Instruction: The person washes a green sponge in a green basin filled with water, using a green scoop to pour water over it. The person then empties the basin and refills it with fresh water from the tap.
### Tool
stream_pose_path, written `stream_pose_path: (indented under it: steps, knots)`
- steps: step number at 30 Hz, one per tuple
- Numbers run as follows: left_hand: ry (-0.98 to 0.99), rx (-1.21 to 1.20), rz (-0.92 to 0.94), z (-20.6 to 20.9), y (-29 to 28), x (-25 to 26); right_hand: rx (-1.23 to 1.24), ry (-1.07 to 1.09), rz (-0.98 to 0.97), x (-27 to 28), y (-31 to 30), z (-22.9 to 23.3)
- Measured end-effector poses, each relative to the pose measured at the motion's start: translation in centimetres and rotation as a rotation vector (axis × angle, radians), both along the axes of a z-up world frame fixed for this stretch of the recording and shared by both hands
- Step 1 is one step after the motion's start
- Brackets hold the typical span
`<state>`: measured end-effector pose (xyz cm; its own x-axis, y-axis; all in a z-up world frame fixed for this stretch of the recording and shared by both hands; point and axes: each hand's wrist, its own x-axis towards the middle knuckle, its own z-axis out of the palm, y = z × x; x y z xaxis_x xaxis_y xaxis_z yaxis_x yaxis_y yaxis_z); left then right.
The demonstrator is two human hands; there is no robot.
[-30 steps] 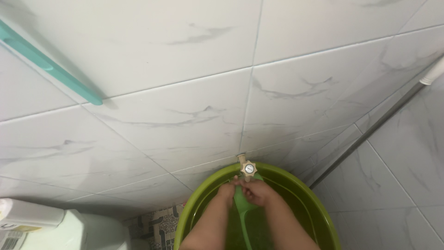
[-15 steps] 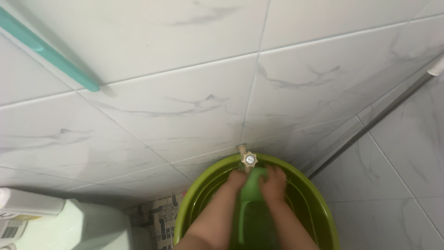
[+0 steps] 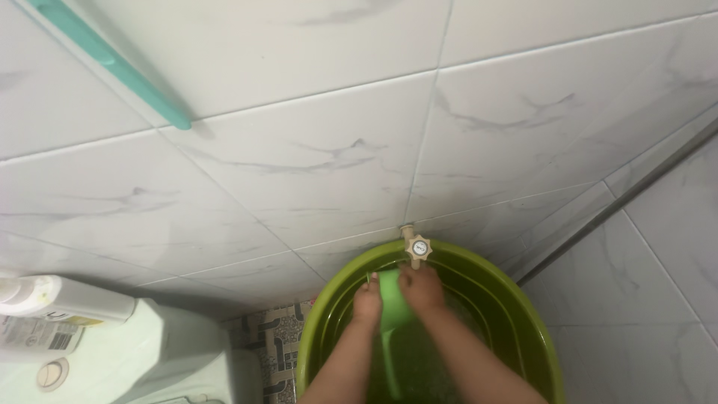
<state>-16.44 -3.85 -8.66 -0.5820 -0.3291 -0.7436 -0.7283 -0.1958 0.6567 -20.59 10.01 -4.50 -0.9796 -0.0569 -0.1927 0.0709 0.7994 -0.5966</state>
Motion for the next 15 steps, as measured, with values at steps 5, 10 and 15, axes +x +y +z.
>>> stream_pose_path:
  steps: [5,10,15]
  knots:
    - [0.025,0.254,0.31,1.0,1.1,-0.1,0.105,0.388,0.228,2.1,-0.5,-1.1]
    - [-0.018,0.297,0.333,1.4,0.6,1.4,-0.264,-0.033,0.088,-0.8,1.7,-3.5]
    - [-0.048,0.372,0.219,2.0,-0.6,2.7,-0.771,-0.63,-0.252,0.0,3.6,-3.9]
